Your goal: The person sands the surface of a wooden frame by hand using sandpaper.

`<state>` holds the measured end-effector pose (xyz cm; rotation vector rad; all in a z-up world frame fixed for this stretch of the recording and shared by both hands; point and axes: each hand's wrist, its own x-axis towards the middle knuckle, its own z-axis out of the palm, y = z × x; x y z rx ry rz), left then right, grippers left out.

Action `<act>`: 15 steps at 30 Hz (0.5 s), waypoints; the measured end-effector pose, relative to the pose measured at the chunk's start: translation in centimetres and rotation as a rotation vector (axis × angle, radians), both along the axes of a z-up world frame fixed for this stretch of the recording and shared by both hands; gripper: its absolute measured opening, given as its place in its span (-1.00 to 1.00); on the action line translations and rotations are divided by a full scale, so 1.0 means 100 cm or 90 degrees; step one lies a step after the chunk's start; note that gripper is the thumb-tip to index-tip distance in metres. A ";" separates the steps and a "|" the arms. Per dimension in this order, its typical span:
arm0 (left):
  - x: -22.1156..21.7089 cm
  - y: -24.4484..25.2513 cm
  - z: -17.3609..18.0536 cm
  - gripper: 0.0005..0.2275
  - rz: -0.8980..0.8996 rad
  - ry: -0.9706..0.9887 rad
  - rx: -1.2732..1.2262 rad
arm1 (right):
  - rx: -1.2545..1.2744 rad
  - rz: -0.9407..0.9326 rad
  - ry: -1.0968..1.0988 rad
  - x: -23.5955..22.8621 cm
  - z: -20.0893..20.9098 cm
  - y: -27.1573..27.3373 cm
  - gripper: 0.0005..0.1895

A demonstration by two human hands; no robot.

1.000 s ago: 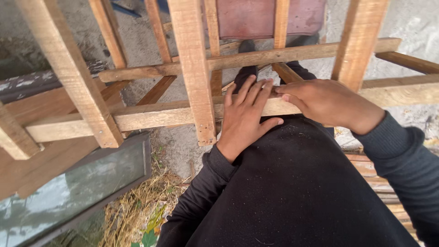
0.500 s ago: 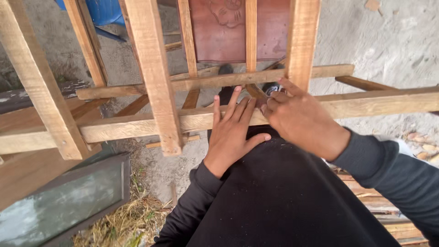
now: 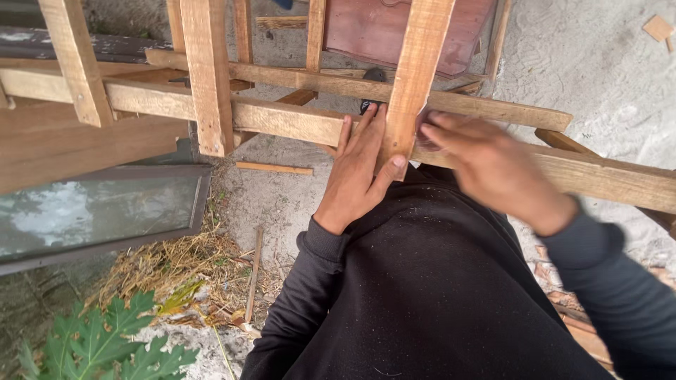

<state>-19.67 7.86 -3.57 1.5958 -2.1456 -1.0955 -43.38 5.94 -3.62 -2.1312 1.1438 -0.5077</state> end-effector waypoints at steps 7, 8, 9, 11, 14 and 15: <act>-0.041 0.004 -0.006 -0.38 0.145 -0.040 -0.071 | 0.064 -0.002 0.062 -0.030 -0.024 0.015 -0.65; -0.047 0.003 -0.005 -0.37 0.157 -0.050 -0.087 | 0.083 0.000 0.055 -0.033 -0.024 0.013 -0.66; -0.050 0.003 -0.005 -0.37 0.168 -0.060 -0.103 | 0.101 0.002 0.048 -0.036 -0.023 0.011 -0.64; -0.054 0.001 -0.005 -0.41 0.172 -0.078 -0.114 | 0.146 0.020 0.036 -0.035 -0.025 0.007 -0.56; -0.052 0.001 -0.008 -0.44 0.172 -0.066 -0.122 | 0.188 0.035 0.011 -0.011 -0.035 -0.009 -0.51; -0.051 0.002 -0.009 -0.44 0.171 -0.055 -0.122 | 0.192 0.016 -0.003 -0.007 -0.036 -0.008 -0.53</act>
